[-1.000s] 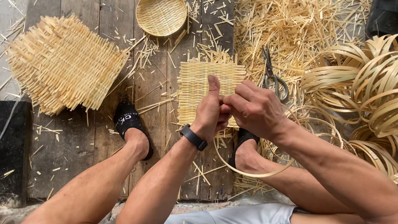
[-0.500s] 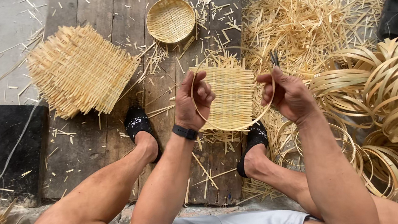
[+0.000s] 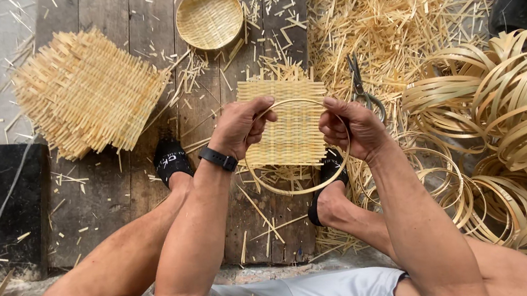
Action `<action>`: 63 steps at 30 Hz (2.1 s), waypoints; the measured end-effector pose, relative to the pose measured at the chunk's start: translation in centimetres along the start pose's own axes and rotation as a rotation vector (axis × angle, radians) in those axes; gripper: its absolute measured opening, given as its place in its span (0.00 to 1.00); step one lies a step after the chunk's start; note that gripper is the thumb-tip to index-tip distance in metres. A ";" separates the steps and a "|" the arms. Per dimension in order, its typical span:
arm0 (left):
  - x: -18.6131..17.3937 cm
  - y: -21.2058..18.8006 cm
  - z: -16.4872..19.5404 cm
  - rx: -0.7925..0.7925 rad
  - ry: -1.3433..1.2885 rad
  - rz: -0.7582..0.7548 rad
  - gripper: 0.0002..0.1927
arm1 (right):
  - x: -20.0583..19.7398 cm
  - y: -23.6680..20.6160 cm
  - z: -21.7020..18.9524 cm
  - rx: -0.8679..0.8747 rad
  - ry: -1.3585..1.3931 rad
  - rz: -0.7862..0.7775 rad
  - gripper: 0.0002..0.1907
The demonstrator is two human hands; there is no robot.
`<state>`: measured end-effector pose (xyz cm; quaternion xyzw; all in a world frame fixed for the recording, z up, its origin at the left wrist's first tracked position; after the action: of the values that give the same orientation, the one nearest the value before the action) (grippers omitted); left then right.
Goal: The person sits on the floor assembling a round woven bamboo sieve. They bend a thin bamboo strip into a rim hoop, fit the hoop around the woven disc placed over a round wooden mold, press the weave down onto the mold, and trim excess bamboo strips with scissors.
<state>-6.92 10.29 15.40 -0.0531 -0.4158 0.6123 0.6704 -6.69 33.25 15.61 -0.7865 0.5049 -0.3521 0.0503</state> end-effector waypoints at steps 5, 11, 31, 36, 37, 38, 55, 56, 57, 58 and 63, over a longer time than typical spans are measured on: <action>-0.6 1.0 -0.8 0.030 0.003 0.022 0.14 | -0.5 0.6 1.3 0.046 -0.024 -0.084 0.22; -4.8 3.0 -0.9 0.117 -0.135 0.175 0.13 | -3.9 1.1 1.5 -0.027 -0.365 0.270 0.12; -14.5 11.6 -10.5 0.247 0.938 0.588 0.08 | -12.1 6.3 10.4 -0.050 -1.012 0.831 0.09; -14.4 11.6 -10.1 0.297 0.941 0.557 0.08 | -11.9 6.1 10.4 -0.123 -0.988 0.863 0.10; -14.3 11.6 -10.1 0.289 0.940 0.548 0.08 | -11.9 6.1 10.5 -0.125 -0.990 0.857 0.09; -14.2 11.6 -10.0 0.283 0.973 0.534 0.07 | -11.9 6.1 10.7 -0.125 -0.992 0.851 0.09; -15.0 11.5 -9.8 0.058 0.764 0.515 0.09 | -13.1 6.8 11.7 0.054 -0.976 0.849 0.06; -15.1 11.5 -9.7 0.061 0.726 0.520 0.10 | -13.2 6.9 11.7 0.070 -0.963 0.847 0.07; -15.1 11.5 -9.8 0.072 0.692 0.522 0.11 | -13.4 6.9 11.7 0.078 -0.947 0.849 0.07; -15.2 11.6 -9.8 0.082 0.657 0.524 0.11 | -13.4 7.0 11.4 0.053 -0.963 0.845 0.07; -15.4 11.7 -10.4 0.119 0.650 0.545 0.10 | -14.1 7.6 11.1 0.039 -0.991 0.783 0.10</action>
<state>-8.03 4.39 -5.75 -0.3123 -0.1174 0.7414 0.5823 -9.12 38.20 -3.11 -0.6122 0.6654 0.0894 0.4178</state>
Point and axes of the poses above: each hand's wrist, its own y-axis towards the middle knuckle, its own x-axis out of the palm, z = x × y, the point moved 7 cm from there along y, towards the middle knuckle, and after that the axes turned 5 degrees about -y, right-handed, at the moved point
